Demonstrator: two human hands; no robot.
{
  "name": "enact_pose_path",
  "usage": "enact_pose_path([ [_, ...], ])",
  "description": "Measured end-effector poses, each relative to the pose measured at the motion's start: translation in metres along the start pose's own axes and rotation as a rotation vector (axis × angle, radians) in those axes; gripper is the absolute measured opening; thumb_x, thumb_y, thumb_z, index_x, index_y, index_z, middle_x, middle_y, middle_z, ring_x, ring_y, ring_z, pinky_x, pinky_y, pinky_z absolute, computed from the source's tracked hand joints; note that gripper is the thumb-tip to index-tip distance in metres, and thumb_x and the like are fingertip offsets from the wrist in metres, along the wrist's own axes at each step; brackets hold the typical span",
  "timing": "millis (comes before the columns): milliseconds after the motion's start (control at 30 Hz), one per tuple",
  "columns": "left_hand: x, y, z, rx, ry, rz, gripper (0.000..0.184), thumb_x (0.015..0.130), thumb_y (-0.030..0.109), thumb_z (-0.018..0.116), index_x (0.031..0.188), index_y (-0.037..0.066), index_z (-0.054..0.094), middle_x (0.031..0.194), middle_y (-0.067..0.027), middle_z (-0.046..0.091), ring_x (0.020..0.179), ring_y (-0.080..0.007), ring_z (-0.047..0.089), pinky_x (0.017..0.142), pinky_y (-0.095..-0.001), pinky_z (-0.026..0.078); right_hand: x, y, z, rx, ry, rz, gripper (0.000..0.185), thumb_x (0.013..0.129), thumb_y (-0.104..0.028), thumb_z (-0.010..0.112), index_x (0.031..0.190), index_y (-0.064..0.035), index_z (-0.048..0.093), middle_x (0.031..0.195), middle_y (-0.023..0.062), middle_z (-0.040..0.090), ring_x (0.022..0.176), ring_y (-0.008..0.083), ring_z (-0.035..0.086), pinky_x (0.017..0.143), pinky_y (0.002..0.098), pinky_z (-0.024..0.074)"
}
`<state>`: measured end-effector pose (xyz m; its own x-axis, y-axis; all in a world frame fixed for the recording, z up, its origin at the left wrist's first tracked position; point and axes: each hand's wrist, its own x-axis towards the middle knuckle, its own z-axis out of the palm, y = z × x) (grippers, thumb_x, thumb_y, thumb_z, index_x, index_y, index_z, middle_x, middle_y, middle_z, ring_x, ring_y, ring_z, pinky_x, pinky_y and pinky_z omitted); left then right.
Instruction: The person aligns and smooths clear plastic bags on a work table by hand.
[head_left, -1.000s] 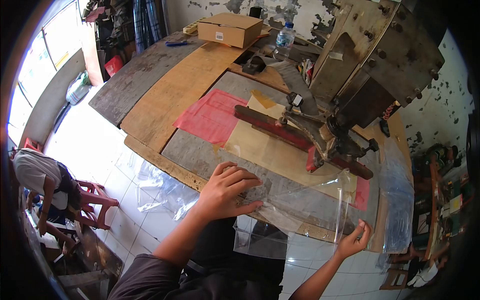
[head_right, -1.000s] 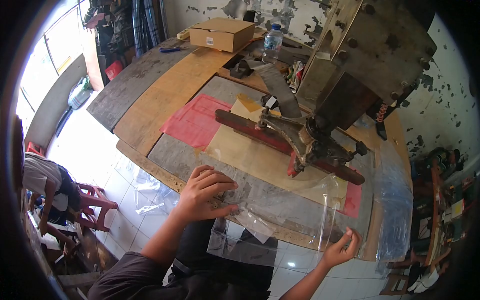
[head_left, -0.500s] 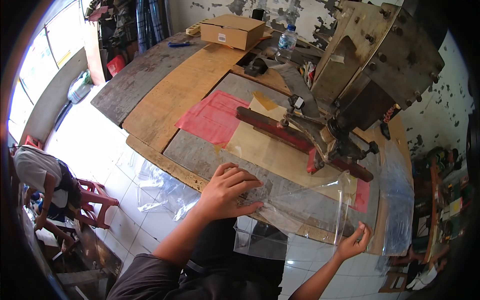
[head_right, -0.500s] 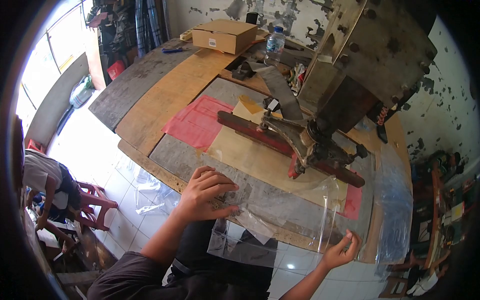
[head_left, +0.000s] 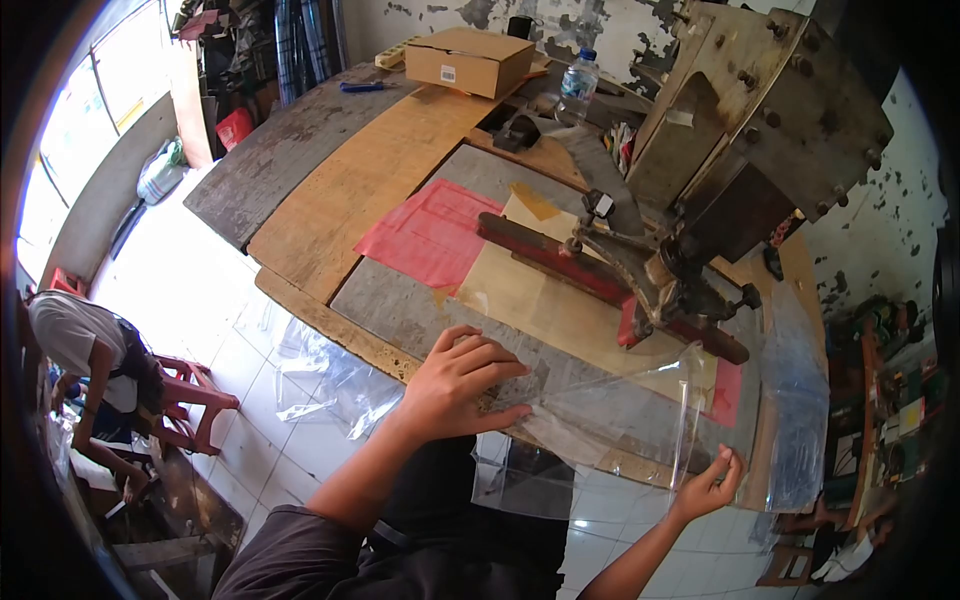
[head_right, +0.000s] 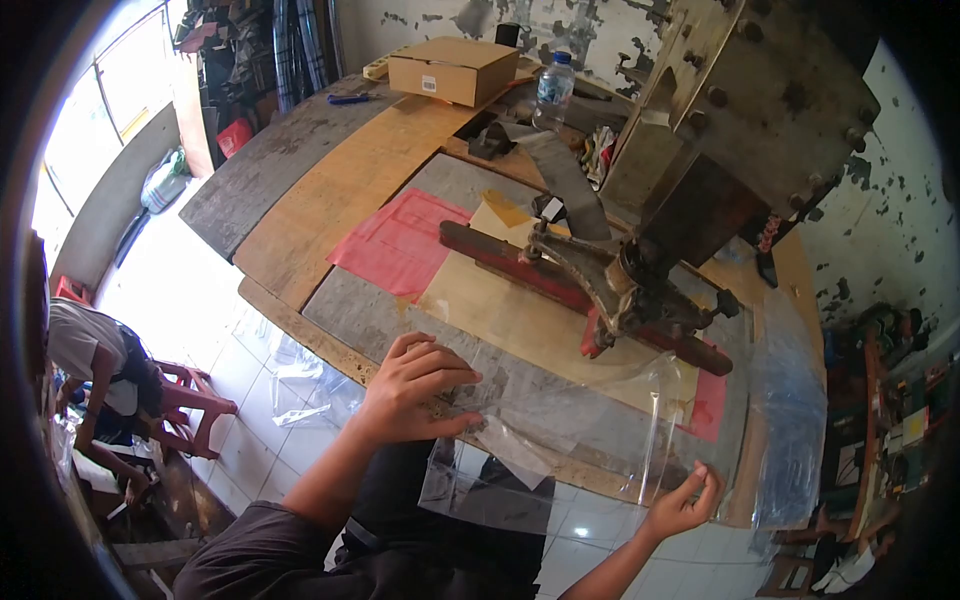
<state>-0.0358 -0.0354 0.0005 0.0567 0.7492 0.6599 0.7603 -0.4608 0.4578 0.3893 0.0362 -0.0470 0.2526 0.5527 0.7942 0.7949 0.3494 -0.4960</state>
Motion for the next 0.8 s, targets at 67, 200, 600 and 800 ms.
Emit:
enact_pose_path([
  [67, 0.0009, 0.0012, -0.0011, 0.014, -0.01, 0.0, 0.044, 0.075, 0.031, 0.094, 0.113, 0.016, 0.078, 0.105, -0.0012, 0.075, 0.103, -0.0211, 0.071, 0.104, -0.0441, 0.049, -0.0002, -0.0014, -0.0003, -0.006, 0.005, 0.001, 0.02, 0.108, -0.007, 0.06, 0.098, 0.0074, 0.07, 0.095, 0.0144, 0.07, 0.088, 0.0294, 0.066, 0.08, 0.0417, 0.0524],
  [200, 0.0015, 0.0016, 0.0007, 0.006, 0.001, 0.002, 0.044, 0.074, 0.031, 0.094, 0.112, 0.015, 0.078, 0.104, -0.0012, 0.075, 0.102, -0.0213, 0.071, 0.104, -0.0446, 0.049, -0.0003, 0.0012, 0.0009, -0.004, 0.014, 0.004, 0.019, 0.107, -0.006, 0.06, 0.097, 0.0072, 0.07, 0.094, 0.0144, 0.07, 0.087, 0.0294, 0.066, 0.08, 0.0417, 0.0521],
  [600, 0.002, 0.0013, 0.0007, 0.003, 0.02, 0.021, 0.039, 0.076, 0.03, 0.092, 0.109, 0.014, 0.078, 0.101, 0.0005, 0.073, 0.098, -0.021, 0.069, 0.104, -0.0434, 0.049, -0.0013, 0.0052, -0.0004, 0.014, -0.005, 0.01, 0.022, 0.108, -0.011, 0.06, 0.099, 0.0059, 0.071, 0.096, 0.013, 0.069, 0.089, 0.0262, 0.066, 0.082, 0.0385, 0.052],
  [800, 0.0024, 0.0025, -0.0001, 0.019, 0.023, 0.021, 0.039, 0.076, 0.031, 0.092, 0.108, 0.013, 0.078, 0.101, 0.0002, 0.073, 0.097, -0.0213, 0.069, 0.104, -0.0433, 0.05, -0.0009, 0.0045, -0.0011, -0.001, -0.017, 0.013, 0.028, 0.111, -0.019, 0.062, 0.098, 0.0047, 0.072, 0.098, 0.0111, 0.07, 0.091, 0.0233, 0.067, 0.085, 0.0363, 0.053],
])
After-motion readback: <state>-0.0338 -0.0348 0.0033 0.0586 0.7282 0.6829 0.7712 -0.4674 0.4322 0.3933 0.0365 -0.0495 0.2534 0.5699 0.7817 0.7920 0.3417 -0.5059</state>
